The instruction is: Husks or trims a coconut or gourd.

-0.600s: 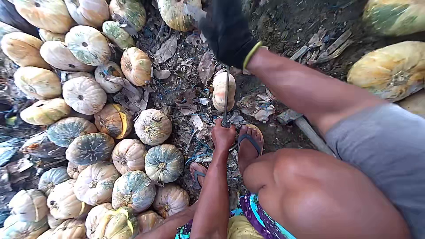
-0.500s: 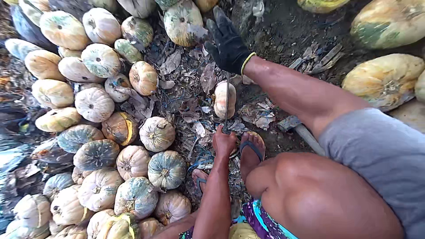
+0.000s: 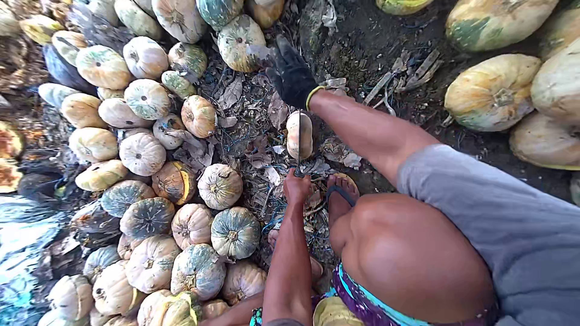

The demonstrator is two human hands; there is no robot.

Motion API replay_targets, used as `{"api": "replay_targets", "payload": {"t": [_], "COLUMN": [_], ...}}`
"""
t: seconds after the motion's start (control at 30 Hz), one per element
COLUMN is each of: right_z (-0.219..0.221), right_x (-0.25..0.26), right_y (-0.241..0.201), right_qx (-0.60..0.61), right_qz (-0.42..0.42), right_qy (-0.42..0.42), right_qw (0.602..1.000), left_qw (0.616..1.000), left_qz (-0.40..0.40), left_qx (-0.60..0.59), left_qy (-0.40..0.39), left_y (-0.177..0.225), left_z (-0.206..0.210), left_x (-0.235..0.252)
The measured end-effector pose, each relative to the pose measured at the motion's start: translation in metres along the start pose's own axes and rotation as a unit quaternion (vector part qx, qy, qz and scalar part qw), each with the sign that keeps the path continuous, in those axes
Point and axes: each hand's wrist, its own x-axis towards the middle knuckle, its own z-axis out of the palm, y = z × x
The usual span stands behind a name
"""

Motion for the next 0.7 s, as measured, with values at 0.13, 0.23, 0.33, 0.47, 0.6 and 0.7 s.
{"api": "replay_targets", "payload": {"t": [0.13,0.23,0.33,0.47,0.6,0.7], "right_z": [-0.017,-0.021,-0.006,0.027,0.054,0.056], "right_x": [-0.039,-0.081,-0.094,-0.049,-0.042,-0.046], "right_y": [0.005,0.017,0.009,0.010,0.017,0.016], "right_qx": [0.173,0.247,0.272,0.258,0.231,0.240], "right_qz": [0.081,0.194,0.213,0.232,0.230,0.184], "right_qy": [0.202,0.177,0.139,0.149,0.181,0.178], "right_qw": [0.960,0.933,0.928,0.926,0.928,0.936], "left_qw": [1.000,0.999,0.996,0.992,0.991,0.992], "left_qz": [0.000,0.026,0.068,0.102,0.104,0.085], "left_qx": [-0.001,-0.006,-0.021,-0.010,-0.051,-0.077], "left_qy": [0.012,0.044,0.062,0.075,0.067,0.053], "left_y": [-0.002,0.017,0.044,0.064,0.054,0.053], "left_z": [-0.003,-0.016,-0.029,-0.027,-0.011,-0.011], "left_x": [-0.002,-0.004,0.006,0.061,0.079,0.070]}}
